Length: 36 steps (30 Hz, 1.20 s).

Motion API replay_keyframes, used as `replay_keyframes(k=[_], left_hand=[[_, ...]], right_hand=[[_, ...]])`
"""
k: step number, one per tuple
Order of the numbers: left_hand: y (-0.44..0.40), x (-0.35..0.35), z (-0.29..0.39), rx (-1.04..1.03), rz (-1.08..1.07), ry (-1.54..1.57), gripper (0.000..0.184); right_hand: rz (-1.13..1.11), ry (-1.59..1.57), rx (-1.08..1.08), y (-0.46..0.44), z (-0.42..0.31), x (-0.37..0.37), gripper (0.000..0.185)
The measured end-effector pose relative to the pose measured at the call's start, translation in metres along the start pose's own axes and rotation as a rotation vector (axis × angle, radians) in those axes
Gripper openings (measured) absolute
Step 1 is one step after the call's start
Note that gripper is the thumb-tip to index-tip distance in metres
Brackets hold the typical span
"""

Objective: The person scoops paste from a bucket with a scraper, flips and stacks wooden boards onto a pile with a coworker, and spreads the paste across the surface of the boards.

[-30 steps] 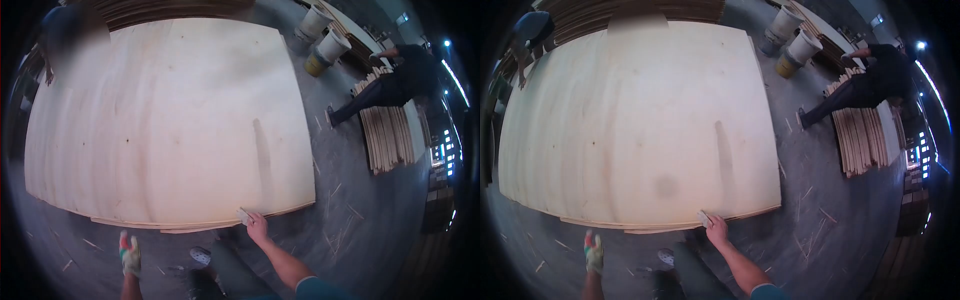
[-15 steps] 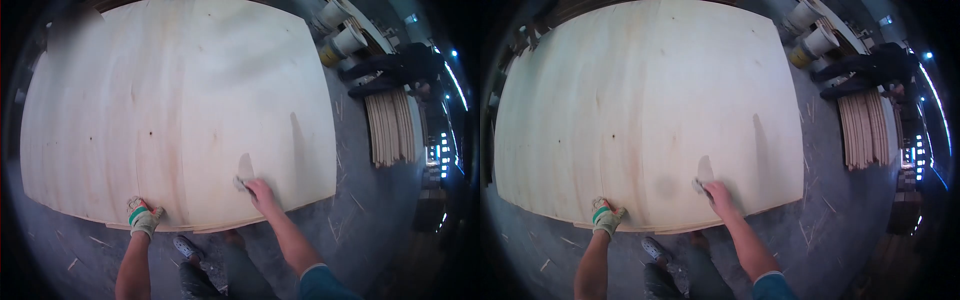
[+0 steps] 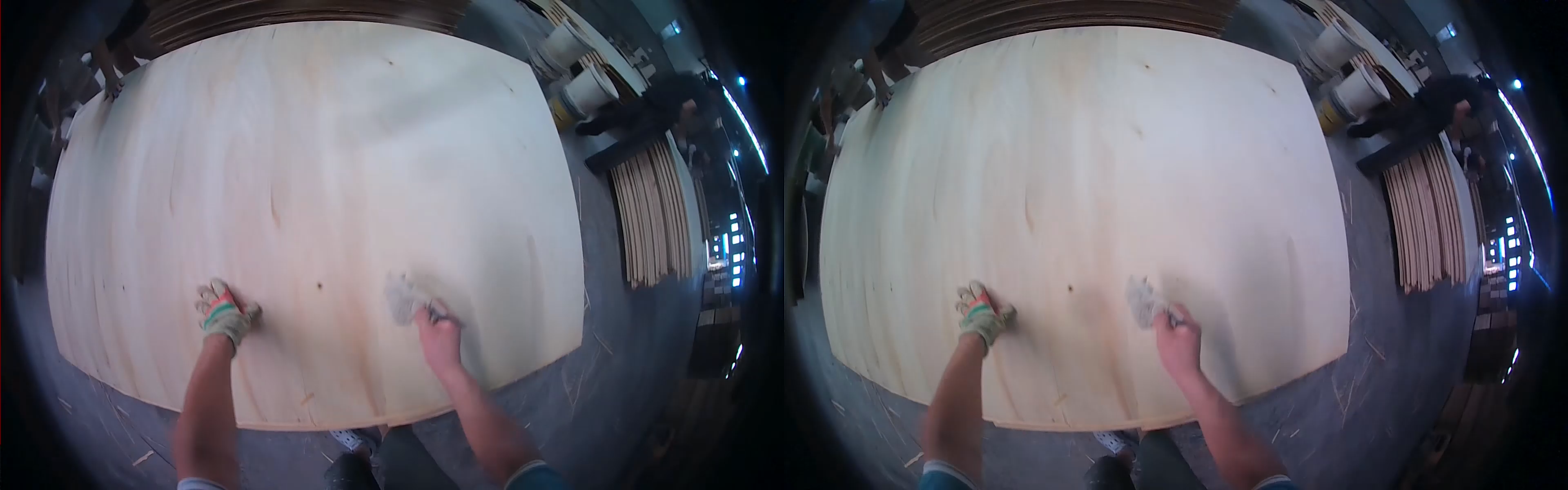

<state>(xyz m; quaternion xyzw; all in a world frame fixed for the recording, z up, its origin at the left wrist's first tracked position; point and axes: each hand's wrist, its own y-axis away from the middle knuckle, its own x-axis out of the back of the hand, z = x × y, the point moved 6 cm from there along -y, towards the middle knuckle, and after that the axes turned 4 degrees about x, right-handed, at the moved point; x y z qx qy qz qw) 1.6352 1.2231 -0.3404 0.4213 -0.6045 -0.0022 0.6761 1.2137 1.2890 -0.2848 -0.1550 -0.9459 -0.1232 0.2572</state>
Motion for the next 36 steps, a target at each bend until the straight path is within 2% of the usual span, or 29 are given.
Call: replay_keyframes(k=[1,4,6,8,9,11,14,16,18,19,21,25,27,29,31,32,33,34,36], left_hand=[[-0.013,-0.008,-0.004,-0.031,0.010,0.045,0.119],[-0.024,-0.009,-0.005,0.013,-0.032,0.037,0.121],[-0.029,-0.003,0.001,0.061,-0.094,0.027,0.123],[-0.039,-0.002,0.004,0.095,-0.136,0.013,0.125],[-0.039,-0.005,0.000,0.111,-0.168,-0.002,0.126],[-0.042,-0.014,-0.008,0.071,-0.122,0.026,0.127],[-0.036,-0.005,-0.006,0.053,-0.127,0.071,0.121],[-0.029,0.000,-0.005,0.052,-0.133,0.074,0.114],[-0.022,0.012,-0.009,0.004,-0.080,0.119,0.114],[-0.015,0.012,-0.011,-0.029,-0.061,0.134,0.113],[-0.028,-0.009,-0.025,-0.244,-0.023,0.111,0.109],[-0.064,-0.029,-0.120,-0.751,0.104,0.283,0.105],[-0.065,-0.012,-0.184,-0.594,0.344,0.141,0.098],[-0.085,-0.019,-0.250,-0.237,0.198,-0.067,0.107],[-0.067,-0.014,-0.280,0.015,0.032,-0.010,0.116],[-0.084,-0.036,-0.294,0.046,0.045,0.028,0.124],[-0.089,-0.037,-0.295,0.014,0.065,0.073,0.125],[-0.087,-0.039,-0.295,-0.020,0.077,0.112,0.125],[-0.100,-0.052,-0.307,-0.139,0.128,0.089,0.127]], right_hand=[[0.026,0.000,-0.019,-0.043,-0.014,-0.012,0.018],[-0.031,-0.440,-0.225,-0.175,0.051,-0.095,0.022],[-0.006,-0.155,-0.092,-0.245,0.027,-0.131,0.018],[0.140,0.568,0.360,-0.277,-0.022,-0.157,0.010],[0.017,0.514,0.414,-0.280,-0.032,-0.165,0.009],[-0.227,0.401,0.499,-0.266,-0.048,-0.158,0.022],[-0.538,0.401,0.542,-0.209,-0.009,-0.130,0.039],[-0.581,0.397,0.606,-0.136,0.004,-0.107,0.038],[-0.603,0.367,0.604,-0.050,0.026,-0.092,0.048],[-0.583,0.357,0.579,-0.005,0.039,-0.081,0.049],[-0.541,0.336,0.533,0.087,0.053,-0.065,0.050],[-0.264,0.418,0.354,0.253,0.090,-0.053,0.049],[-0.123,0.451,0.232,0.300,0.077,-0.085,0.047],[-0.085,0.249,0.046,0.303,0.070,-0.115,0.034],[-0.035,0.091,-0.070,0.291,0.058,-0.136,0.024],[0.004,0.039,-0.096,0.279,0.052,-0.141,0.021],[0.043,-0.010,-0.126,0.265,0.040,-0.147,0.019],[0.146,-0.034,-0.096,0.233,-0.015,-0.143,0.024],[0.051,-0.038,-0.384,0.193,-0.004,-0.165,0.034]])
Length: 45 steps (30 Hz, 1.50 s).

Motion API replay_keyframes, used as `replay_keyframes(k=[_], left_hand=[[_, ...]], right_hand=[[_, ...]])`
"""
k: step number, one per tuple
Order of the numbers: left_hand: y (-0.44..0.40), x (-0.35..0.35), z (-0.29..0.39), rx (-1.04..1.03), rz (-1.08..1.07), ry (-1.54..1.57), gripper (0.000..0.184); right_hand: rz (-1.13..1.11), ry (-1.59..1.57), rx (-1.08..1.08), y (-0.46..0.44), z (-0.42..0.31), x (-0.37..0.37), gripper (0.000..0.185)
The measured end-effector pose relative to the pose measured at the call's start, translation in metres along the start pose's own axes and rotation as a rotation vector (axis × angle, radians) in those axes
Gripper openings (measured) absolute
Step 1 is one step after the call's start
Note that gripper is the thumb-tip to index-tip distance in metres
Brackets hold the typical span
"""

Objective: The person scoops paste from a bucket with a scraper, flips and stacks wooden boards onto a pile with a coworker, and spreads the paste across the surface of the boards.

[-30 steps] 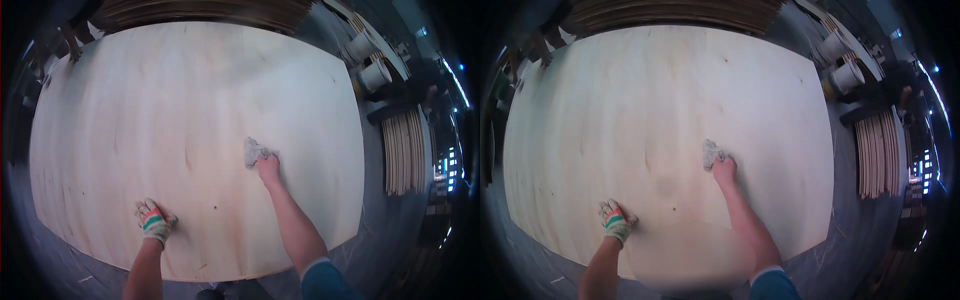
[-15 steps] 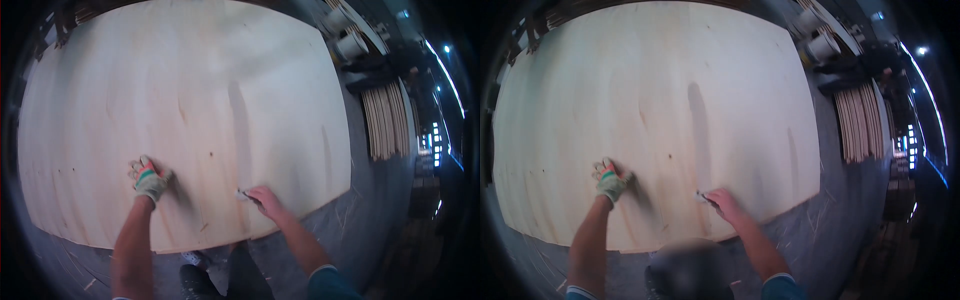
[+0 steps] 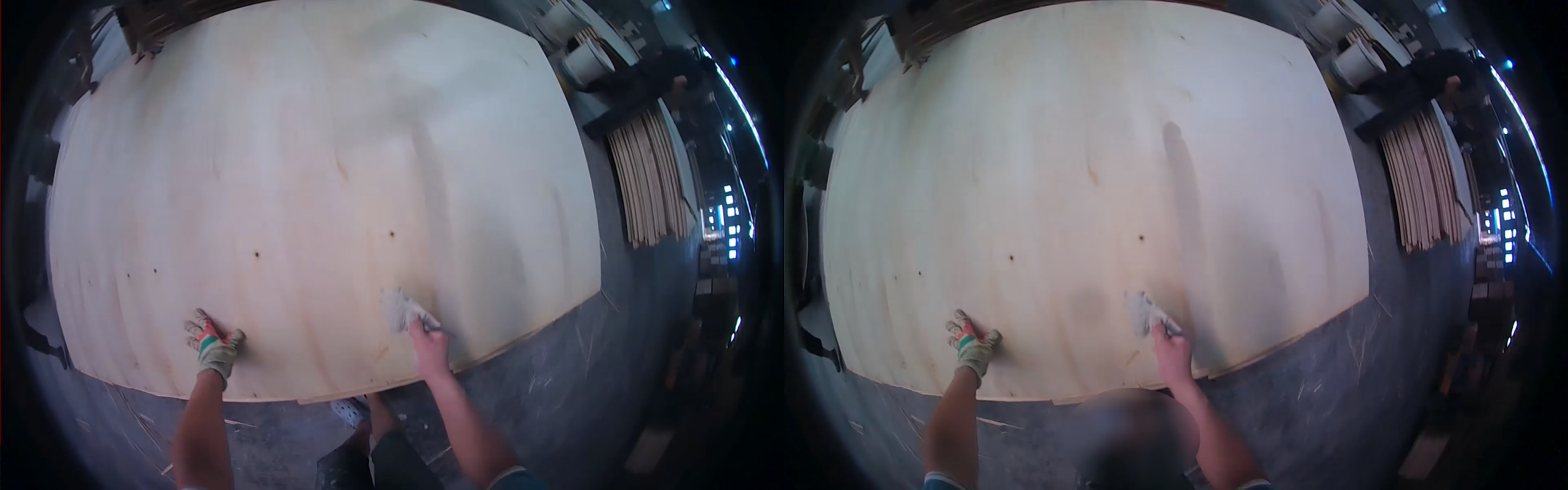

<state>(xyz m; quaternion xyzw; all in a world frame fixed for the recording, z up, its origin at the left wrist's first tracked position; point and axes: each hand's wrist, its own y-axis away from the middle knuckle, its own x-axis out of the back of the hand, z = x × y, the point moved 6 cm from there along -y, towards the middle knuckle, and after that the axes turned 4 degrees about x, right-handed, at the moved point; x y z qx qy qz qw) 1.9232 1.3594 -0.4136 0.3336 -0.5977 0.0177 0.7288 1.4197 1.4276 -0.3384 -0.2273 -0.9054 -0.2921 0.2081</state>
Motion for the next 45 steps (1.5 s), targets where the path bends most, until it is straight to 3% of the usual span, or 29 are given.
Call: replay_keyframes(k=[2,4,6,9,12,17,19,21,24,27,28,31,33,36,39,43,45], left_hand=[[-0.003,0.009,0.009,0.107,-0.064,0.003,0.128],[0.005,0.018,0.017,0.160,-0.110,0.000,0.130],[0.004,0.015,0.011,0.177,-0.096,0.014,0.129],[0.013,0.020,0.012,0.216,-0.126,0.042,0.128],[0.012,0.026,0.014,0.225,-0.124,0.060,0.125],[0.022,0.032,0.013,0.167,-0.133,0.063,0.121],[0.026,0.041,0.017,0.158,-0.155,0.023,0.120],[0.033,0.040,0.008,0.024,-0.153,0.047,0.113],[0.039,0.057,-0.016,-0.183,-0.185,-0.068,0.101],[0.000,0.069,-0.122,-0.459,0.037,-0.083,0.103],[-0.028,0.057,-0.183,-0.354,0.092,-0.075,0.106],[-0.021,0.084,-0.262,-0.011,-0.128,-0.087,0.111],[-0.025,0.080,-0.267,-0.029,-0.115,-0.052,0.114],[-0.028,0.065,-0.275,-0.056,-0.095,0.006,0.116],[-0.034,0.076,-0.269,-0.026,-0.139,-0.020,0.116],[-0.025,0.089,-0.271,-0.022,-0.161,-0.003,0.113],[-0.034,0.084,-0.277,-0.108,-0.148,-0.057,0.105]], right_hand=[[-0.020,-0.165,0.048,-0.060,-0.029,-0.042,0.037],[0.059,0.388,0.057,-0.132,-0.017,-0.096,0.027],[0.222,0.437,0.711,-0.129,-0.100,-0.112,0.015],[-0.241,0.472,0.836,-0.126,-0.090,-0.113,0.033],[-0.433,0.506,0.895,-0.073,-0.049,-0.079,0.039],[-0.393,0.530,0.860,0.068,0.036,-0.039,0.049],[-0.242,0.530,0.796,0.122,0.069,-0.043,0.053],[-0.060,0.508,0.673,0.176,0.088,-0.073,0.054],[-0.067,0.362,0.545,0.214,0.063,-0.130,0.036],[-0.008,0.107,0.437,0.237,0.034,-0.171,0.021],[0.025,0.030,0.401,0.242,0.029,-0.178,0.018],[-0.056,0.171,-0.175,0.202,0.059,-0.213,0.025],[0.084,0.207,-0.116,0.156,0.061,-0.227,0.019],[0.016,0.565,0.691,0.170,-0.013,-0.232,0.020],[0.022,0.565,0.740,0.242,0.026,-0.247,0.022],[0.050,0.524,0.534,0.287,-0.013,-0.336,0.033],[-0.029,0.574,0.578,0.312,-0.017,-0.355,0.029]])
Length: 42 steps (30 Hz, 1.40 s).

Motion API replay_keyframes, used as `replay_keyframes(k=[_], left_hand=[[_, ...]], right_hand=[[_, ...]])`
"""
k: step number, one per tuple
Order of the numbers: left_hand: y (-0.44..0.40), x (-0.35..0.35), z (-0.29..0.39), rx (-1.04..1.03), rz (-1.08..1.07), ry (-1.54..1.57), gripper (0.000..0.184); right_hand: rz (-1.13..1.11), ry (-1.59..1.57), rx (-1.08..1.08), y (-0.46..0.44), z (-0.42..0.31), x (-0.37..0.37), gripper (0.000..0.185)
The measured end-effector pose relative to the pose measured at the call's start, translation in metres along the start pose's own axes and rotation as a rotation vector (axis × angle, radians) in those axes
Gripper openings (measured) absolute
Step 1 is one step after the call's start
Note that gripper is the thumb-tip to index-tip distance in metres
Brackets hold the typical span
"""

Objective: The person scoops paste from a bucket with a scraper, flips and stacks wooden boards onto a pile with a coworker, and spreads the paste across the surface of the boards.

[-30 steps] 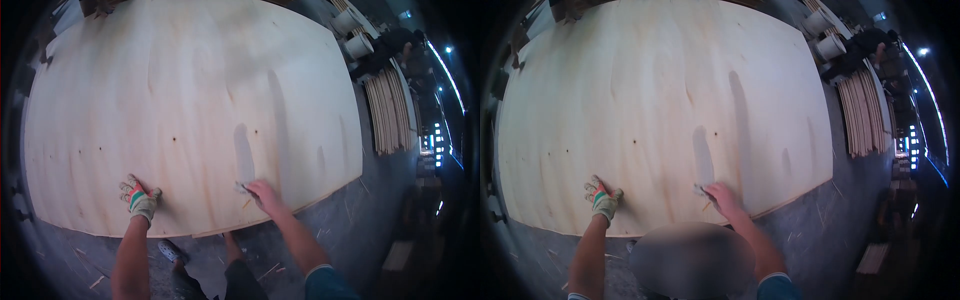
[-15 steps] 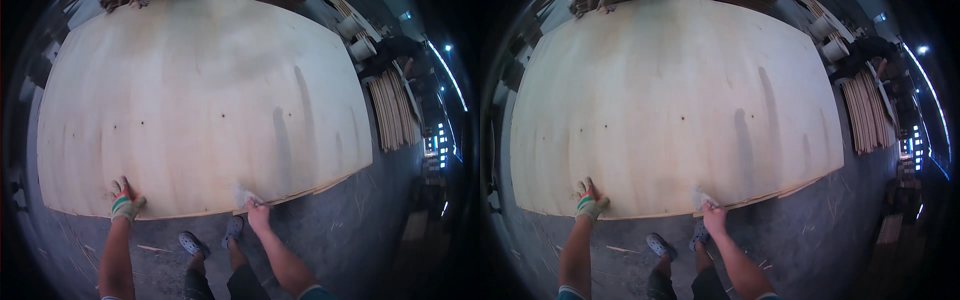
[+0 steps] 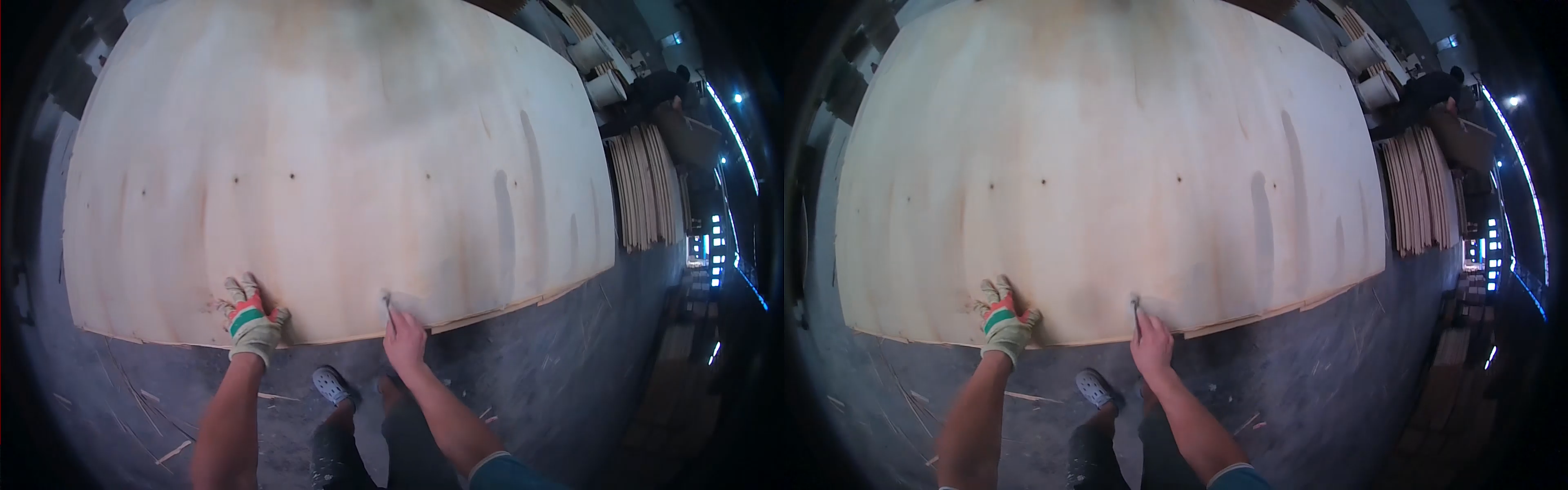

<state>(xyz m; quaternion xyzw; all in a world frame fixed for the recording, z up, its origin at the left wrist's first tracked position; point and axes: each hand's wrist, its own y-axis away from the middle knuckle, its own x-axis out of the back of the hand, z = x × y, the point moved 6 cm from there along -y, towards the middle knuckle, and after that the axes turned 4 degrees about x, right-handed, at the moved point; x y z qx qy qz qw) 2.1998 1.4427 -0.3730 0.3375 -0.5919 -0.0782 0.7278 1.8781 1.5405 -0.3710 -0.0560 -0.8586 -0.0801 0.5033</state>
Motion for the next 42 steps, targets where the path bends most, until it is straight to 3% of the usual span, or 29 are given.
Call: replay_keyframes(k=[2,6,10,11,14,16,18,20,22,25,28,32,35,38,40,42], left_hand=[[-0.007,0.010,-0.011,-0.091,-0.048,-0.091,0.099],[-0.060,0.125,-0.037,-0.100,-0.345,0.041,0.073],[-0.173,0.200,-0.131,-0.038,0.480,0.038,0.064],[-0.214,0.194,-0.166,-0.007,0.545,0.065,0.084],[-0.246,0.236,-0.170,0.244,0.016,-0.020,0.108],[-0.262,0.214,-0.195,0.211,0.113,0.076,0.121],[-0.265,0.207,-0.205,0.213,0.091,0.103,0.123],[-0.274,0.209,-0.207,0.245,0.065,0.125,0.125],[-0.278,0.211,-0.205,0.302,0.018,0.137,0.126],[-0.281,0.222,-0.201,0.377,-0.052,0.169,0.123],[-0.278,0.216,-0.206,0.356,-0.053,0.183,0.121],[-0.270,0.228,-0.202,0.349,-0.045,0.199,0.118],[-0.271,0.216,-0.210,0.212,0.032,0.149,0.114],[-0.246,0.237,-0.205,0.052,0.069,0.181,0.096],[-0.247,0.224,-0.242,-0.159,0.098,0.237,0.085],[-0.228,0.226,-0.289,-0.236,-0.001,0.262,0.087]], right_hand=[[-0.066,-0.082,0.059,0.011,-0.022,-0.010,0.025],[-0.140,-0.476,0.011,0.004,-0.067,-0.009,0.020],[-0.171,-0.534,0.051,-0.087,-0.143,0.028,0.020],[-0.145,-0.565,0.046,-0.121,-0.170,0.041,0.019],[-0.092,-0.534,0.008,-0.250,-0.241,0.050,0.017],[-0.115,-0.361,-0.093,-0.322,-0.259,0.029,0.016],[0.027,-0.778,-0.165,-0.402,-0.267,-0.022,0.019],[0.079,-1.263,-0.379,-0.484,-0.268,-0.096,0.021],[0.017,-0.144,-0.320,-0.563,-0.265,-0.130,0.017],[0.101,-0.001,0.121,-0.606,-0.349,-0.119,0.027],[-0.202,-0.029,0.456,-0.575,-0.344,-0.114,0.030],[-0.293,-0.090,0.637,-0.438,-0.290,-0.107,0.038],[-0.343,-0.137,0.535,-0.292,-0.281,-0.097,0.047],[-0.334,-0.133,0.468,-0.134,-0.262,-0.102,0.055],[-0.263,-0.087,0.367,-0.038,-0.251,-0.110,0.056],[-0.149,-0.037,0.222,0.035,-0.264,-0.116,0.056]])
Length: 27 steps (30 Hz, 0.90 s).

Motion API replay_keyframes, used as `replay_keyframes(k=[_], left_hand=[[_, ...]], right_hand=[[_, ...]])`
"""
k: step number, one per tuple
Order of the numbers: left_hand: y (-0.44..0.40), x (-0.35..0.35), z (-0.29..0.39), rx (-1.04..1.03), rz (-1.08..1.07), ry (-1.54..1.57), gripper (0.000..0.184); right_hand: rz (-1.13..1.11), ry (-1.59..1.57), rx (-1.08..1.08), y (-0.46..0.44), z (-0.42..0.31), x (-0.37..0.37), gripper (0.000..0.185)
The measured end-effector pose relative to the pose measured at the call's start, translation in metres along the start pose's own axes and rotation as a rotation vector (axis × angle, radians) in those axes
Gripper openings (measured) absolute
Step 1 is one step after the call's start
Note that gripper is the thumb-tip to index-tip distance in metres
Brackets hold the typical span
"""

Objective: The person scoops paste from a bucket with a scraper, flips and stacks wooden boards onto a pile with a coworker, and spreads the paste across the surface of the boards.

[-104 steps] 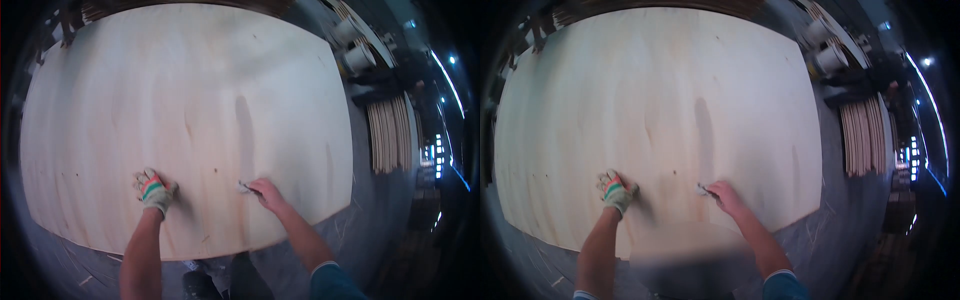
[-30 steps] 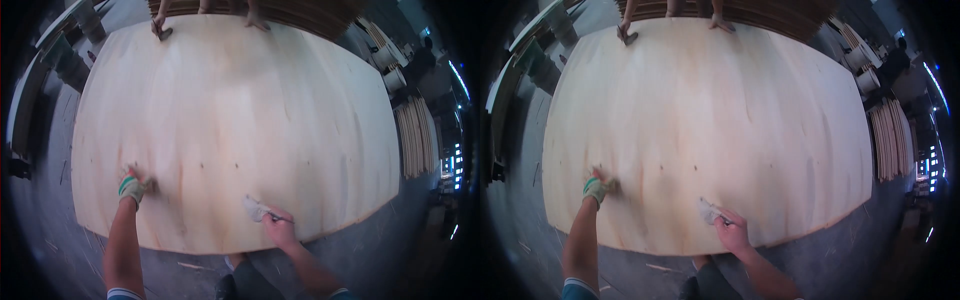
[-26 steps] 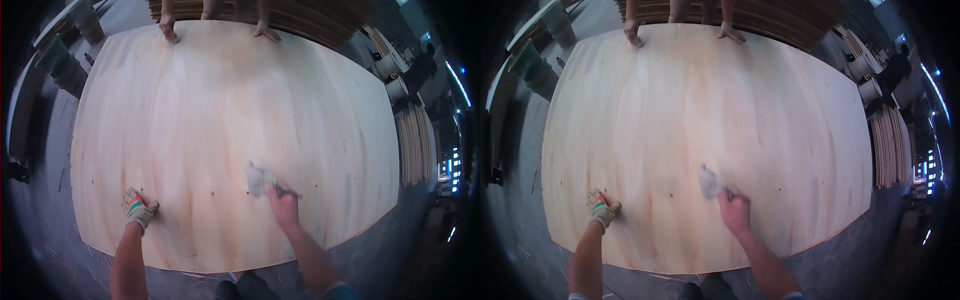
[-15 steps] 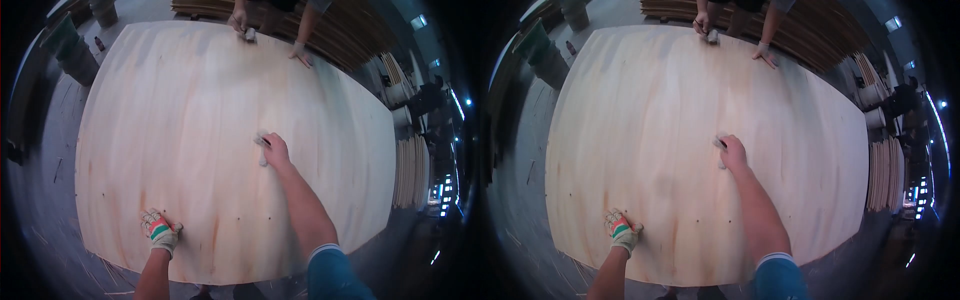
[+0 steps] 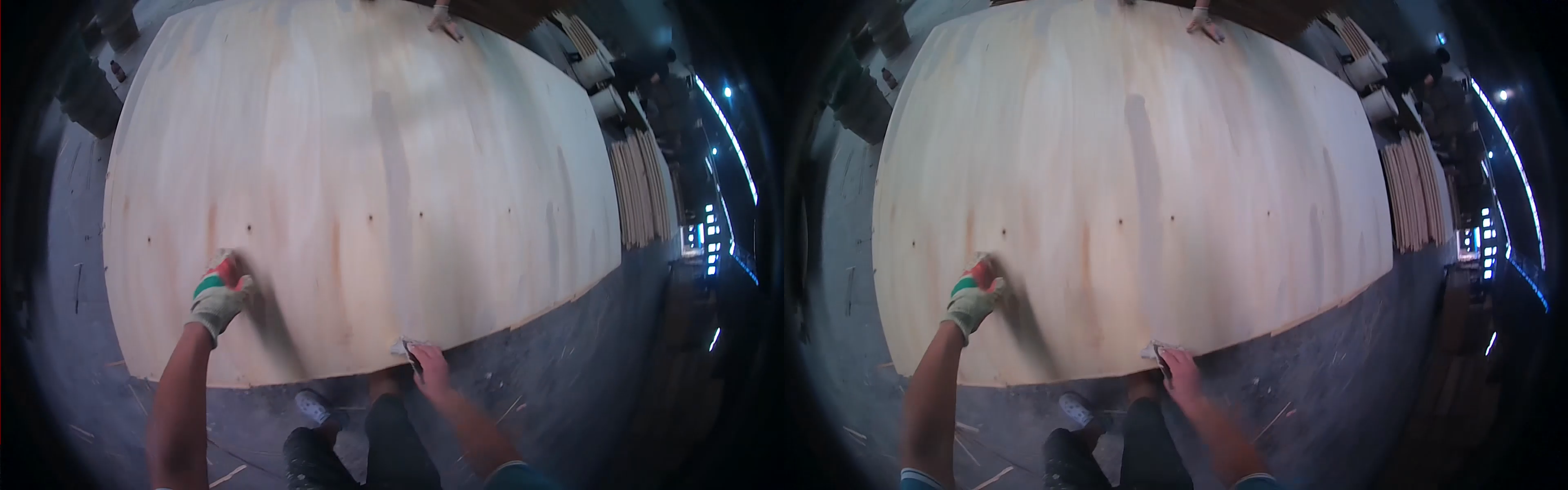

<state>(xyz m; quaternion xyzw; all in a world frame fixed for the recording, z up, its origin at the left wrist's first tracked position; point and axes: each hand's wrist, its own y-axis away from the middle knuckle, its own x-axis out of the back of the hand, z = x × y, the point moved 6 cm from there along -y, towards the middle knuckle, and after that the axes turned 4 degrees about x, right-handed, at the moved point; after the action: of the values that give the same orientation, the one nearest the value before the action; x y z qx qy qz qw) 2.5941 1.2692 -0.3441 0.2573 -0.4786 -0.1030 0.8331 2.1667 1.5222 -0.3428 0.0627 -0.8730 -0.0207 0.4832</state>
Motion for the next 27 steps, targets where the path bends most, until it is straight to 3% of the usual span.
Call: replay_keyframes(k=[1,3,6,9,11,12,15,18,24,27], left_hand=[[0.011,0.010,-0.021,-0.036,-0.055,0.009,0.088],[0.020,0.007,-0.104,-0.049,0.169,-0.211,0.094],[0.061,0.037,-0.176,0.409,0.078,-0.252,0.106],[0.080,0.025,-0.225,0.464,0.106,-0.219,0.117],[0.066,0.005,-0.270,0.298,0.175,-0.205,0.122],[0.072,0.002,-0.285,0.329,0.162,-0.229,0.123],[0.066,0.008,-0.265,0.408,0.140,-0.201,0.123],[0.079,0.021,-0.245,0.509,0.062,-0.105,0.120],[0.083,0.038,-0.248,0.466,0.004,-0.023,0.111],[0.100,0.058,-0.267,0.113,-0.064,-0.042,0.092]], right_hand=[[0.060,0.002,-0.079,0.017,-0.024,-0.015,0.055],[0.152,-0.075,-0.166,0.020,-0.057,-0.044,0.045],[0.163,-0.356,-0.306,0.002,-0.086,-0.064,0.022],[0.275,-0.663,-0.389,-0.012,-0.115,-0.057,0.019],[0.207,-0.753,-0.512,-0.018,-0.129,-0.074,0.016],[0.194,-0.812,-0.572,-0.020,-0.133,-0.089,0.016],[0.080,-0.831,-0.782,-0.034,-0.143,-0.137,0.013],[0.356,-1.410,-0.851,-0.104,-0.164,-0.170,0.022],[0.301,-1.563,-0.526,-0.243,-0.319,-0.155,0.021],[0.122,-1.464,-0.458,-0.292,-0.368,-0.191,0.034]])
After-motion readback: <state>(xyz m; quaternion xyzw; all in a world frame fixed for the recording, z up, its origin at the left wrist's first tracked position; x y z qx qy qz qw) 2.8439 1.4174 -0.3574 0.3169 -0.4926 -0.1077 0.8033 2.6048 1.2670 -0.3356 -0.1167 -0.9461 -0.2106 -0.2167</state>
